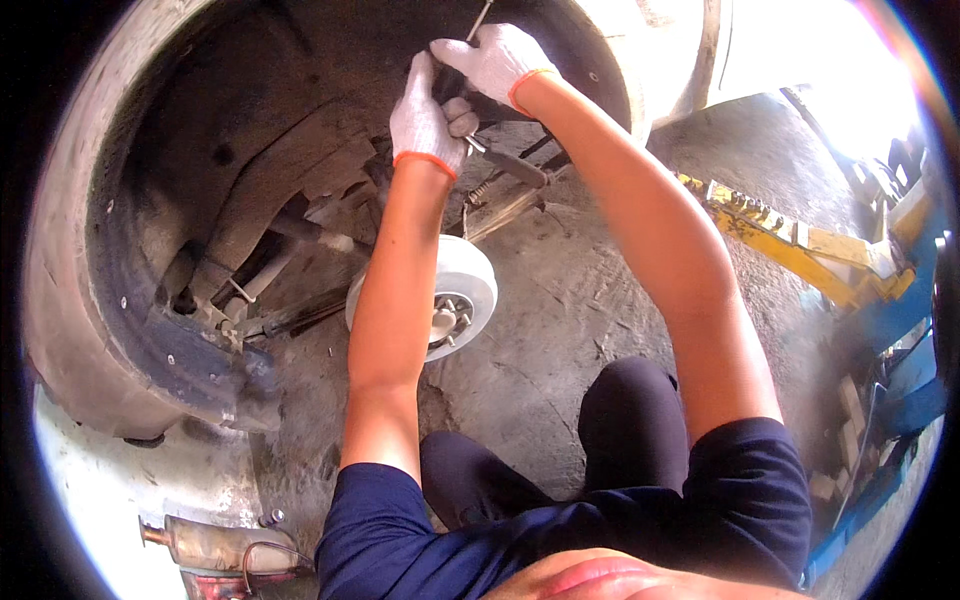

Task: The person uses a screwdriver to loosen and remove bolts from the wheel arch liner and brake assembly. They then detach the wheel arch liner and place it on the floor. Finally, they retrieve a socket from a tool tray.

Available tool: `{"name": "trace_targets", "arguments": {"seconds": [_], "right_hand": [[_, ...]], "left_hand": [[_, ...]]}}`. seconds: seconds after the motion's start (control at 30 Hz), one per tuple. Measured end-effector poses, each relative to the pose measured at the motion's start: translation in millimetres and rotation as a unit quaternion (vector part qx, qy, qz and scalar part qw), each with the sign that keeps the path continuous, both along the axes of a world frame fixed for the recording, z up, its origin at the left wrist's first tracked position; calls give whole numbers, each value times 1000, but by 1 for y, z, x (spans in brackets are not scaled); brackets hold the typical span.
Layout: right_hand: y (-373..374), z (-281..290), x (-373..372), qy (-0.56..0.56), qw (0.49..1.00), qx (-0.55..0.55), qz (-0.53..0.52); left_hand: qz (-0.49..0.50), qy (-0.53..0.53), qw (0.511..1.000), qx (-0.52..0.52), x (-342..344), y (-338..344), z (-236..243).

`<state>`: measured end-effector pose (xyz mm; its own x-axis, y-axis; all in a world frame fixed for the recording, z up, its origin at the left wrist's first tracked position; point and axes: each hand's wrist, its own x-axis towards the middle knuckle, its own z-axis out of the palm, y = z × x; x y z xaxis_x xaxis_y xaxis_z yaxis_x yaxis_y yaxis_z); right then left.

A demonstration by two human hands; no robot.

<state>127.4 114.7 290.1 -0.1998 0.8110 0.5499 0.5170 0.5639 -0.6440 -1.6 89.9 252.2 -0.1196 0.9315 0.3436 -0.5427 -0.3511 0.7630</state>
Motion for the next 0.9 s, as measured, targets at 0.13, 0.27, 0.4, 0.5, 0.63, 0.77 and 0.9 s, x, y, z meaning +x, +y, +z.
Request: {"name": "trace_targets", "arguments": {"seconds": [0.13,0.27,0.4,0.5,0.63,0.77,0.9], "right_hand": [[-9,-9,13,93,979,-23,182],[-5,-1,4,20,999,3,28],[2,-7,6,131,978,-35,160],[4,-12,11,145,968,-12,206],[-34,4,12,8,995,53,84],[-27,-27,16,126,987,-39,97],[-29,-70,60,325,924,-97,176]], "left_hand": [[-50,8,999,11,-4,-5,4],[-83,-16,996,20,-7,1,-1],[-185,-70,980,-5,-20,8,-5],[-196,-80,977,-19,-13,5,-7],[-241,-102,964,-38,-22,8,-12],[-302,-98,947,-37,-44,9,-39],[-238,-95,963,-84,-39,-26,-87]]}}
